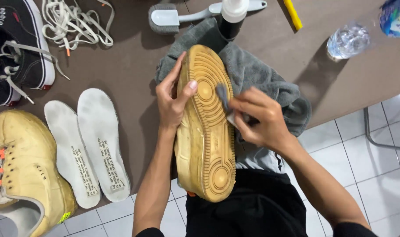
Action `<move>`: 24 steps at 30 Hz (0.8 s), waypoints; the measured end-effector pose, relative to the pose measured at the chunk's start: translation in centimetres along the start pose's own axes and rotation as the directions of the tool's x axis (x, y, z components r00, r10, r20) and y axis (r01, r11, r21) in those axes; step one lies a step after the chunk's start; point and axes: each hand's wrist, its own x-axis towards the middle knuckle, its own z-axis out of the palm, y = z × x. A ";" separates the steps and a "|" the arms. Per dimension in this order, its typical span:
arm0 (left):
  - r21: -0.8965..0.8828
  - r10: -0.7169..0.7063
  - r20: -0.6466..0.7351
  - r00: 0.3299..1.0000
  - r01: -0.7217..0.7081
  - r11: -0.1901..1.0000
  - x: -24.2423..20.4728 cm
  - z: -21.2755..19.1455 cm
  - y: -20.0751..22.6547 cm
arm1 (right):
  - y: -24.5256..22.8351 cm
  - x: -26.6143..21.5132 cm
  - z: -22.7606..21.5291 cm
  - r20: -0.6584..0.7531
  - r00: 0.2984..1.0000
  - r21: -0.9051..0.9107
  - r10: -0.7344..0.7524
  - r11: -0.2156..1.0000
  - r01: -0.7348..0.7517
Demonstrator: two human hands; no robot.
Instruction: The person scrubs the sole of a yellow sneaker with a small brush, focusing on the tread pattern. They repeatedly rub the brush over the same areas of the sole while holding the shoe steady with the other hand.
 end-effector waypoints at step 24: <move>-0.015 -0.009 0.003 1.000 0.009 1.000 0.1 -0.1 0.2 | 3.3 6.4 1.4 -0.046 0.996 -0.041 -0.074 0.997 0.072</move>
